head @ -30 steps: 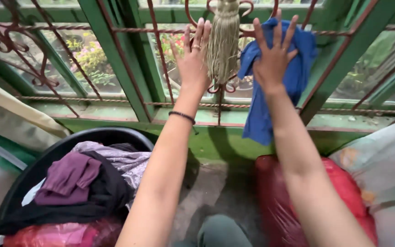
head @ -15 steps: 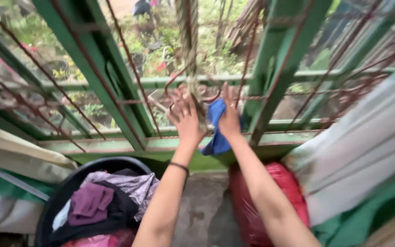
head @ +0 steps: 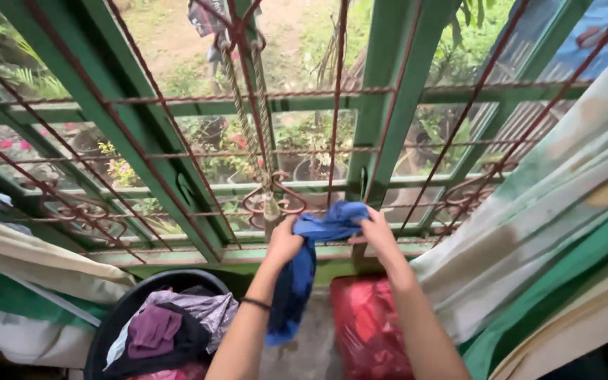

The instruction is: Wiping window bars and glass with a blue cloth and organizing laundry.

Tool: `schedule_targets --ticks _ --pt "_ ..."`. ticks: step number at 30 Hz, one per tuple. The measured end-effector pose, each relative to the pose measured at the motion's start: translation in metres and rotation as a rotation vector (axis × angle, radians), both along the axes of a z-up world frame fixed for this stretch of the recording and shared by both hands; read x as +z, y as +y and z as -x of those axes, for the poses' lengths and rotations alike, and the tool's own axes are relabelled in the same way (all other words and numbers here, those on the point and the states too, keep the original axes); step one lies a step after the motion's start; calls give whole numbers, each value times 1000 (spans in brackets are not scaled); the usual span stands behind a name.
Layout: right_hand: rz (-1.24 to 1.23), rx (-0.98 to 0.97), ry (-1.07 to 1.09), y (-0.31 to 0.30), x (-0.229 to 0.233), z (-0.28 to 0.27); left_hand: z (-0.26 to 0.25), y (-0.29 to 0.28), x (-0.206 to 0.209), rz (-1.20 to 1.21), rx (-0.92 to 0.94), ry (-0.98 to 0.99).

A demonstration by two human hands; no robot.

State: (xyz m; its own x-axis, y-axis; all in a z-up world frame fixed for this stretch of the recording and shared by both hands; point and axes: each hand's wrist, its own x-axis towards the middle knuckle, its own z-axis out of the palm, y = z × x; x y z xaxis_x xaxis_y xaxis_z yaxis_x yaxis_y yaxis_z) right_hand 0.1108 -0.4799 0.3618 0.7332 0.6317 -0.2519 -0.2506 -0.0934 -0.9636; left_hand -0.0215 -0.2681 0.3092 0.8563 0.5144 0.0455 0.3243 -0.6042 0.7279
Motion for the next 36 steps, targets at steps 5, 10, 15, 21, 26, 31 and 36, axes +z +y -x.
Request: schedule_targets --ticks 5,10,15,21,26,31,36 --pt "-287 206 -204 -17 92 55 -27 -33 97 808 -48 -529" --pt "-172 25 -550 0 77 -25 -13 -31 186 737 -213 -502" --pt "-190 -1007 -1415 21 256 -37 -28 22 146 508 -96 -506" --pt "669 432 -849 108 -24 -129 -64 35 148 531 -57 -519" --pt "194 346 -534 74 0 -71 -71 49 154 -51 -66 -561" --pt "-57 74 -309 48 79 -50 -60 25 186 -248 -186 -607" --pt "-283 50 -93 27 83 -37 -76 2 126 254 -533 -429"
